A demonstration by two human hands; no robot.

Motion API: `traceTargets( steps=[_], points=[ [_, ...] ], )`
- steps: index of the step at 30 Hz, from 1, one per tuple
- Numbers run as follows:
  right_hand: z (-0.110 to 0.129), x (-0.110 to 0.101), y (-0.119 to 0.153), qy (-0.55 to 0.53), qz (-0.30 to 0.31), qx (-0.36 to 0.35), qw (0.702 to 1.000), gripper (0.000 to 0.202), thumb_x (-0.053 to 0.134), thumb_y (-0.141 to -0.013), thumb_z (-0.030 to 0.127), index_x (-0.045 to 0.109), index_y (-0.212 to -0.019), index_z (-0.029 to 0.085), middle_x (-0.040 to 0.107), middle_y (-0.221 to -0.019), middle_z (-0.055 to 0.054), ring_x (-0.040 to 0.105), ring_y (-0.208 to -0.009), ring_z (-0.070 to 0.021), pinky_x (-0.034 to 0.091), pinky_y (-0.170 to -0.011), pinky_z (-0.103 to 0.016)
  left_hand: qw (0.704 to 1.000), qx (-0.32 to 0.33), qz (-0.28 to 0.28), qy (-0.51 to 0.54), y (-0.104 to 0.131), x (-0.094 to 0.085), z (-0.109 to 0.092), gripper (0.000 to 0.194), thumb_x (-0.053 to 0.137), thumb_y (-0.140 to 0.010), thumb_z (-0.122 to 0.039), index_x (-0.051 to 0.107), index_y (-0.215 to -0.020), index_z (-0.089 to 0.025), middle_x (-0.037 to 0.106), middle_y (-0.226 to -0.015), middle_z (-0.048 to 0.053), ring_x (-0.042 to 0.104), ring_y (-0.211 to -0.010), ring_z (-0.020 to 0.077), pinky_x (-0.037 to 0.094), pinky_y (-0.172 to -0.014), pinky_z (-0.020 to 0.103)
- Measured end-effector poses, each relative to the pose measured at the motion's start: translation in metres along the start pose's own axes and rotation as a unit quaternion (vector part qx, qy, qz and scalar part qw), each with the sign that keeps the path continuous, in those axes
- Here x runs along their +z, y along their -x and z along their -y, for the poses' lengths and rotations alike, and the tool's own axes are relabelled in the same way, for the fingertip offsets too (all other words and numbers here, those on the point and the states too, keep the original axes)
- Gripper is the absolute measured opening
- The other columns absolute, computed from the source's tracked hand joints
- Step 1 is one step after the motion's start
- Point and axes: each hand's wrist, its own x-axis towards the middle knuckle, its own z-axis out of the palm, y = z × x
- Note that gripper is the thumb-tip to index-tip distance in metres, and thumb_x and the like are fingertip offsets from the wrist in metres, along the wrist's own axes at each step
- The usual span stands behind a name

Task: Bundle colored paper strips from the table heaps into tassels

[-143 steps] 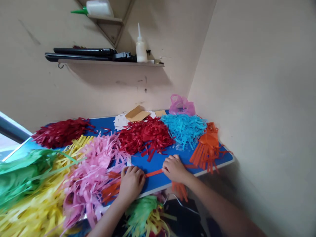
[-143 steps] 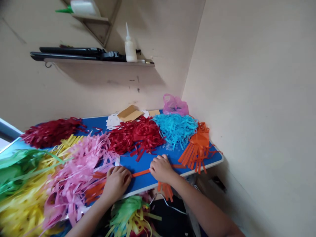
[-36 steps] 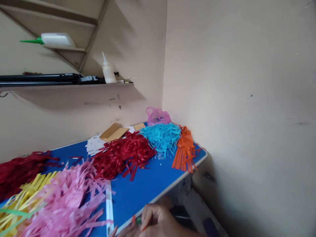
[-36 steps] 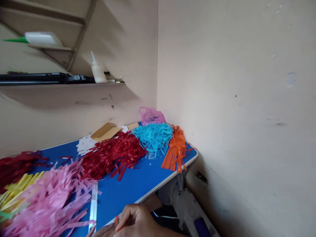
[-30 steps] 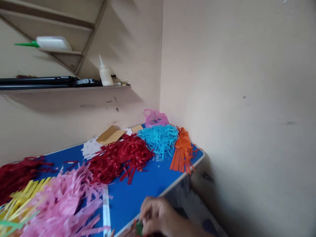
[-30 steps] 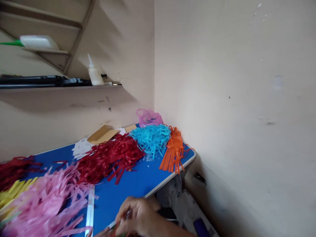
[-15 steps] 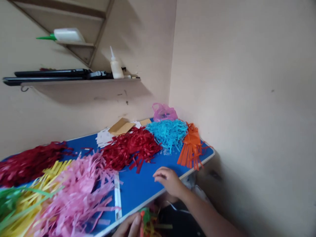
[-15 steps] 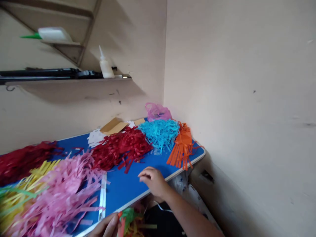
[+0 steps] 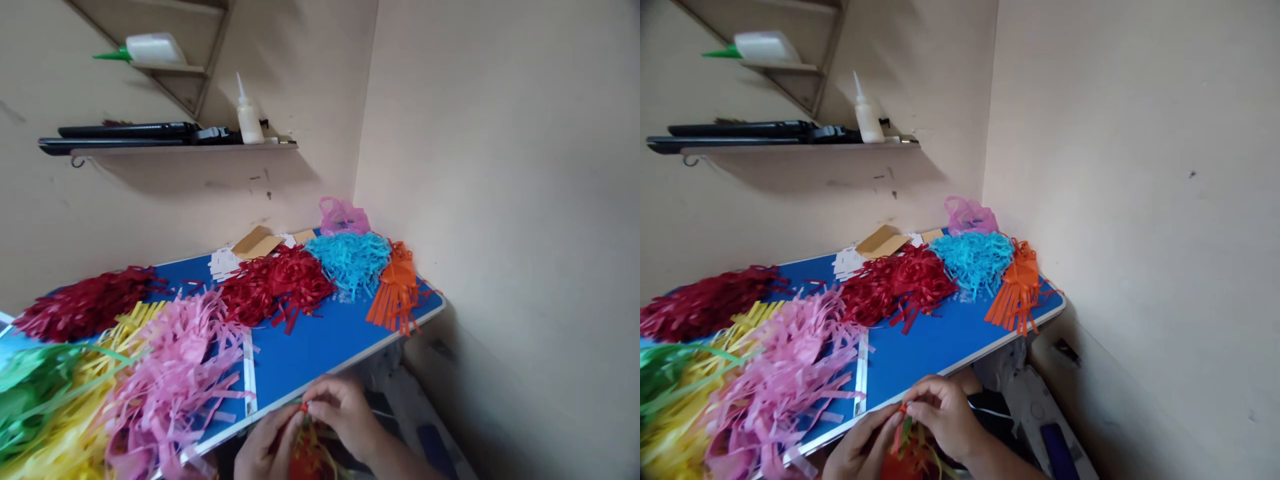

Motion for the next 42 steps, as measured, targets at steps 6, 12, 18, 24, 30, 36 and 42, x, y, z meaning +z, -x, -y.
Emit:
traceTargets(
  steps=[6,12,18,24,30,36,42],
  points=[
    [-0.006,0.005,0.001,-0.044,-0.023,0.046,0.998,0.022,0.083,-0.065,0.036,0.074,-0.076,0.019,0.066,-0.070,0.001,0.055,-0.061,-0.0124,0.044,-0.061,-0.024,1.000,-0.004,0.017,0.016,0.000,-0.004,0.000,0.027,0.068,-0.078,-0.050,0.076,-0.082,-0.025,0.078,-0.083,0.002,0.073,-0.075,0.0196,0.059,-0.070,0.023],
    [-0.009,0.008,0.003,-0.070,-0.043,0.037,0.996,0.017,0.083,-0.064,0.029,0.071,-0.071,0.019,0.065,-0.069,0.001,0.056,-0.065,-0.0130,0.043,-0.065,-0.023,0.998,0.043,0.027,0.031,-0.003,-0.002,0.000,0.019,0.065,-0.083,-0.042,0.074,-0.082,-0.025,0.075,-0.079,0.000,0.071,-0.071,0.0168,0.057,-0.067,0.022],
    [-0.013,0.007,0.008,-0.042,-0.058,0.020,0.997,0.012,0.081,-0.065,0.024,0.072,-0.071,0.019,0.067,-0.074,0.000,0.059,-0.072,-0.0149,0.045,-0.069,-0.024,0.999,0.046,0.005,-0.003,0.003,0.002,0.002,0.020,0.066,-0.082,-0.044,0.075,-0.083,-0.026,0.076,-0.081,0.001,0.072,-0.072,0.0178,0.058,-0.068,0.023],
    [-0.013,0.005,0.009,-0.089,-0.020,0.079,0.993,0.020,0.084,-0.062,0.029,0.073,-0.076,0.019,0.067,-0.071,0.000,0.058,-0.065,-0.0132,0.044,-0.064,-0.022,0.999,0.041,0.026,0.015,0.007,0.000,0.000,0.020,0.065,-0.083,-0.044,0.075,-0.077,-0.028,0.076,-0.075,-0.003,0.072,-0.067,0.0154,0.057,-0.064,0.019],
    [-0.014,0.004,0.009,-0.010,-0.029,0.039,0.999,0.012,0.079,-0.067,0.023,0.070,-0.073,0.018,0.067,-0.071,0.001,0.058,-0.067,-0.0130,0.044,-0.066,-0.022,0.997,0.046,0.056,0.035,0.007,-0.007,0.002,0.014,0.066,-0.083,-0.037,0.072,-0.085,-0.025,0.076,-0.083,0.001,0.072,-0.075,0.0168,0.058,-0.070,0.021],
    [-0.011,0.004,0.009,0.018,0.007,0.029,0.999,0.008,0.075,-0.074,0.025,0.073,-0.079,0.019,0.071,-0.079,-0.003,0.063,-0.073,-0.0162,0.047,-0.068,-0.026,0.998,0.002,0.034,0.054,0.009,-0.007,0.009,0.021,0.067,-0.083,-0.039,0.069,-0.096,-0.023,0.075,-0.079,0.001,0.072,-0.073,0.0181,0.059,-0.070,0.024],
    [0.002,-0.003,0.002,0.035,0.028,-0.043,0.998,0.015,0.081,-0.072,0.031,0.073,-0.069,0.019,0.067,-0.076,-0.002,0.062,-0.075,-0.0157,0.046,-0.070,-0.025,0.991,0.114,0.073,0.022,-0.002,-0.012,-0.002,0.011,0.067,-0.084,-0.035,0.071,-0.080,-0.025,0.070,-0.079,0.001,0.069,-0.074,0.0162,0.057,-0.066,0.022]
  ],
)
